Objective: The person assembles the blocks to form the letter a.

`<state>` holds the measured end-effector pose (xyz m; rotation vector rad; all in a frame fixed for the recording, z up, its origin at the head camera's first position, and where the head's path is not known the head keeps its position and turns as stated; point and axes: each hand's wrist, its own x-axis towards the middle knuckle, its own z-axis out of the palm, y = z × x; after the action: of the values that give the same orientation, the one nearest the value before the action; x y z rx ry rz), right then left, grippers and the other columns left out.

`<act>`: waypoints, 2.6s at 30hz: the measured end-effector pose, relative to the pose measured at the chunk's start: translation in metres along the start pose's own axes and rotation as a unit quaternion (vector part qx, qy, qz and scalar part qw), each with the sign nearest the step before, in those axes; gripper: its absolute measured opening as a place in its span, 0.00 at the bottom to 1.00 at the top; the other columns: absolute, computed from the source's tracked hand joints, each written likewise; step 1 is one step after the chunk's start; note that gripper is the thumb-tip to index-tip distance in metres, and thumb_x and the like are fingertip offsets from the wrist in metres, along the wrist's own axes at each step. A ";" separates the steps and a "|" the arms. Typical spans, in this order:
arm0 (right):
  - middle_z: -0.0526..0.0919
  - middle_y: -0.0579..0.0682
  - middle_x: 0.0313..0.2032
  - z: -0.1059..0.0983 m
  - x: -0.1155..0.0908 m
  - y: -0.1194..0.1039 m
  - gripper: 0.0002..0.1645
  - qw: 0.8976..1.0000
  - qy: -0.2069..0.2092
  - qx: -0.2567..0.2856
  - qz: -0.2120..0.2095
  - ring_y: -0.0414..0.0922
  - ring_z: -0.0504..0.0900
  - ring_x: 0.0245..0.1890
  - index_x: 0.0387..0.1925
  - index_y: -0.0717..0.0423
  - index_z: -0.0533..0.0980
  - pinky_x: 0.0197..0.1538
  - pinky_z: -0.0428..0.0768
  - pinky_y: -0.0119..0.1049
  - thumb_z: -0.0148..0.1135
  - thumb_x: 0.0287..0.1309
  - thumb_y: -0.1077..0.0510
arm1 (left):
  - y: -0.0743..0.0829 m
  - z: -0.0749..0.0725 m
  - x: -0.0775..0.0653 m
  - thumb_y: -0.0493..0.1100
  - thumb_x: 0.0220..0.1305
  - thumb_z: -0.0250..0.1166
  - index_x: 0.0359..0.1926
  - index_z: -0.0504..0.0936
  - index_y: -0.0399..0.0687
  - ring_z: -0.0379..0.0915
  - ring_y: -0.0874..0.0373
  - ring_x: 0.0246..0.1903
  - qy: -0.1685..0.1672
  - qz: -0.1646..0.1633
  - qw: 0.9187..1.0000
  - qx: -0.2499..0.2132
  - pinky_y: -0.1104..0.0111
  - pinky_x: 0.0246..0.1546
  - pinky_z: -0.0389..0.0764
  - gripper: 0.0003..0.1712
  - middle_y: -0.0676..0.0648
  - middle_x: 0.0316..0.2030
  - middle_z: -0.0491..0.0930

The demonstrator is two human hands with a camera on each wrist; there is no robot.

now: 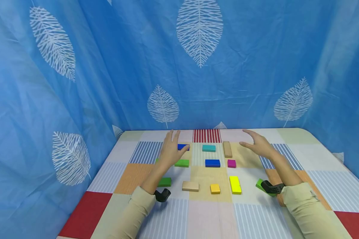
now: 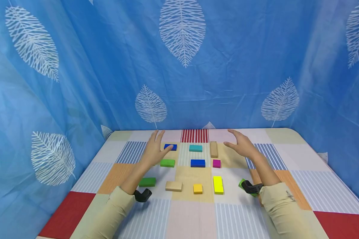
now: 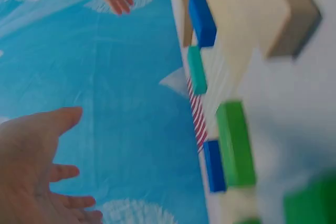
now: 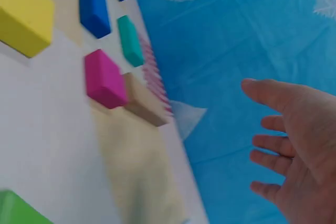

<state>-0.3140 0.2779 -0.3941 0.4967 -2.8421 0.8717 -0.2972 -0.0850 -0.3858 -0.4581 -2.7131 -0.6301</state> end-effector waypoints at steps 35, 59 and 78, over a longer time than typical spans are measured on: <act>0.47 0.66 0.68 0.072 0.023 0.043 0.48 0.962 -0.102 0.254 0.011 0.63 0.43 0.67 0.70 0.64 0.46 0.65 0.42 0.60 0.62 0.57 0.54 | 0.098 0.137 -0.007 0.50 0.60 0.63 0.58 0.76 0.54 0.70 0.63 0.53 -0.080 0.065 0.986 -0.130 0.72 0.53 0.70 0.24 0.54 0.52 0.77; 0.53 0.67 0.66 0.077 0.023 0.035 0.42 0.978 -0.079 0.194 0.018 0.64 0.46 0.66 0.67 0.67 0.53 0.65 0.45 0.59 0.59 0.60 0.51 | 0.099 0.145 -0.006 0.47 0.59 0.65 0.53 0.80 0.53 0.74 0.67 0.47 -0.035 0.103 0.991 -0.072 0.76 0.49 0.72 0.19 0.56 0.47 0.80; 0.49 0.66 0.68 0.081 0.026 0.034 0.44 0.973 -0.098 0.210 0.008 0.62 0.43 0.67 0.70 0.62 0.48 0.65 0.42 0.59 0.56 0.62 0.50 | 0.096 0.144 -0.008 0.47 0.59 0.65 0.50 0.82 0.54 0.73 0.66 0.49 -0.059 0.077 0.990 -0.098 0.75 0.51 0.71 0.17 0.57 0.46 0.80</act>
<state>-0.3526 0.2518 -0.4727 0.6361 -2.8312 1.5183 -0.2872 0.0620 -0.4761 -0.7684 -2.7029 -0.8554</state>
